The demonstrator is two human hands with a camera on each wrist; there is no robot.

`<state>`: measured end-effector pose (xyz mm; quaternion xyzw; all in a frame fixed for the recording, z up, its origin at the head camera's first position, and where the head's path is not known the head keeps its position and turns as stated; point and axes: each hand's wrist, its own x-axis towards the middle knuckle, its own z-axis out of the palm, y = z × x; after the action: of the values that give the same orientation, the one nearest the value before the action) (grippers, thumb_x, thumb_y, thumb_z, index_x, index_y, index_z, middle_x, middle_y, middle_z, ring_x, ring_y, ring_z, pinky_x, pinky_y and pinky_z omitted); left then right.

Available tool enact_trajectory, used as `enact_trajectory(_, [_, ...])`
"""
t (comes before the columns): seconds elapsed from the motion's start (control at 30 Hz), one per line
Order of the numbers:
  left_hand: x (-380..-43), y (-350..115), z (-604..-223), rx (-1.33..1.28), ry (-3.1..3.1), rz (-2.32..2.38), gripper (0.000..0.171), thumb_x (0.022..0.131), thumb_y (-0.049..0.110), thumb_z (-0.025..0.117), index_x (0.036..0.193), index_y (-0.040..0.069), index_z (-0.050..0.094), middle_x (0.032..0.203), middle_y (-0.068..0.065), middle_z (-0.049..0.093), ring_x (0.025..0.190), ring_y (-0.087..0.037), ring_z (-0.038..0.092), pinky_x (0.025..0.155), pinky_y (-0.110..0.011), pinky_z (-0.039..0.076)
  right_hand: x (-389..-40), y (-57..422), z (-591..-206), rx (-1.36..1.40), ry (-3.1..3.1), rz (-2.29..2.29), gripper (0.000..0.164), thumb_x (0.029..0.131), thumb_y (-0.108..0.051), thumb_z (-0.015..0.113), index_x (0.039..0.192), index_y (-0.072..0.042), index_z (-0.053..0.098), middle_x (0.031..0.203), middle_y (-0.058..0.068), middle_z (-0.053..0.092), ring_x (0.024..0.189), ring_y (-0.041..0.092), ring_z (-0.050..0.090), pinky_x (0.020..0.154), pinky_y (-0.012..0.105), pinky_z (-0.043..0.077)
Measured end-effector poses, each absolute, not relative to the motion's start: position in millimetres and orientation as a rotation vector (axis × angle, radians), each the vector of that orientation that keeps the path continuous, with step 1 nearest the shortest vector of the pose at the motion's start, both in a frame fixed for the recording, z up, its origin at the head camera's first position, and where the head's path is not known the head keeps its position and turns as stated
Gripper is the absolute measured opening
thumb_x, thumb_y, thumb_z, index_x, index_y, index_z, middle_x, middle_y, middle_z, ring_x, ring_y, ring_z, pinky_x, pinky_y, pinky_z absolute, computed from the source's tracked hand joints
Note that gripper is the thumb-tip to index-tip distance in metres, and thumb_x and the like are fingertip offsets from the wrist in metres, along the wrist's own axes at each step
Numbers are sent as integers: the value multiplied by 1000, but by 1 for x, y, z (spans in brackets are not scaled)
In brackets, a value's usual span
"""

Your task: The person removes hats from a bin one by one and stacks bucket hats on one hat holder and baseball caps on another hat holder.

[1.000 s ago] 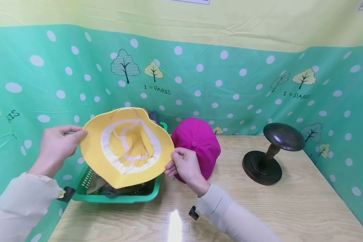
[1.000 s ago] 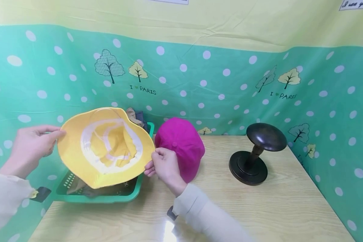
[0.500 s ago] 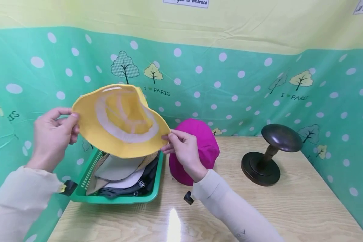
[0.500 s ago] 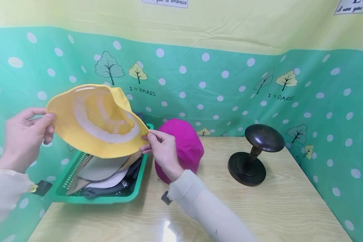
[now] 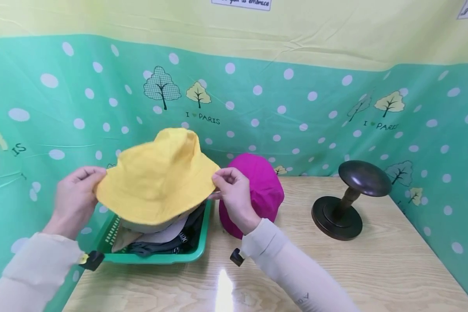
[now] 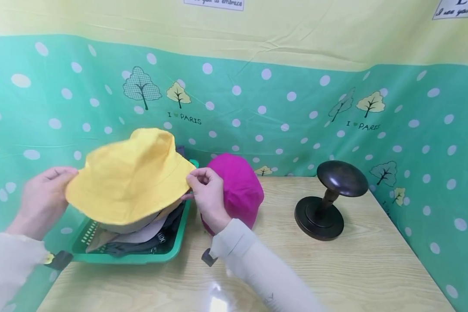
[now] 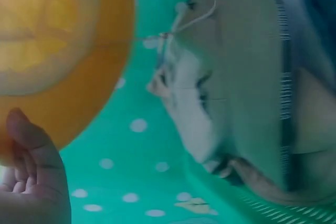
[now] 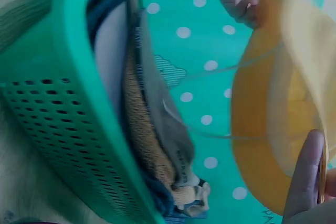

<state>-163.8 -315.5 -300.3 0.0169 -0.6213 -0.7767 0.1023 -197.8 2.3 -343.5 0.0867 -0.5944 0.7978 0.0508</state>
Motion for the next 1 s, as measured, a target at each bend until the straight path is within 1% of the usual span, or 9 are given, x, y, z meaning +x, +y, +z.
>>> enact_trajectory(0.1, [-164,-320,-314,175,-2008,-2216,17,89,17,69,99,5,62,84,4,67,69,-8,62,59,-20,52,-196,-2,-349,247,-1886,2373,13,92,-4,61,102,3,57,82,10,55,63,19,61,60,38,57])
enact_trajectory(0.17, [-166,-322,-321,224,-2087,-2202,31,88,19,70,112,4,57,84,8,68,72,-6,63,62,-20,53,-196,-3,-350,244,-1921,2355,16,93,-2,59,108,1,54,83,11,54,63,20,59,60,37,57])
enact_trajectory(0.27, [-167,-327,-327,240,-2238,-2163,62,89,25,68,139,0,40,87,14,67,78,-2,64,67,-19,53,-196,-1,-349,237,-1970,2347,34,93,-3,60,125,-3,48,89,14,60,65,23,61,60,36,57])
enact_trajectory(0.37, [-167,-330,-329,237,-2421,-2059,78,91,32,65,144,-10,26,90,19,66,84,1,65,72,-19,53,-196,3,-346,220,-2018,2353,51,92,-5,63,138,-6,41,99,14,67,69,26,65,62,37,57])
enact_trajectory(0.43, [-167,-330,-328,239,-2550,-1945,75,91,38,63,141,-9,35,91,22,65,86,2,64,74,-19,53,-196,7,-342,218,-2044,2363,52,90,-6,65,138,-3,43,103,15,69,71,26,67,65,38,58])
enact_trajectory(0.53, [-169,-326,-324,247,-2642,-1870,67,89,43,64,133,-4,47,91,21,64,85,1,65,75,-20,54,-192,15,-334,235,-2055,2377,41,89,-6,66,127,3,53,104,15,69,73,26,69,67,38,57])
enact_trajectory(0.63, [-171,-320,-315,215,-2603,-1944,54,89,43,64,124,3,54,94,16,64,85,-2,65,74,-20,53,-188,24,-324,256,-2033,2390,31,88,-4,67,117,5,57,101,18,69,73,27,69,68,39,57])
enact_trajectory(0.8, [-174,-301,-299,103,-2369,-2141,37,89,34,66,113,7,58,104,7,60,85,-6,60,73,-20,52,-184,47,-307,216,-1949,2461,28,86,-2,69,110,5,56,95,18,70,72,26,69,69,42,57])
enact_trajectory(1.0, [-185,-258,-280,3,-2213,-2126,28,88,27,69,106,7,60,90,6,67,75,-8,60,65,-20,53,-188,89,-296,174,-1786,2670,10,87,3,65,96,1,61,77,8,70,65,19,67,66,35,57])
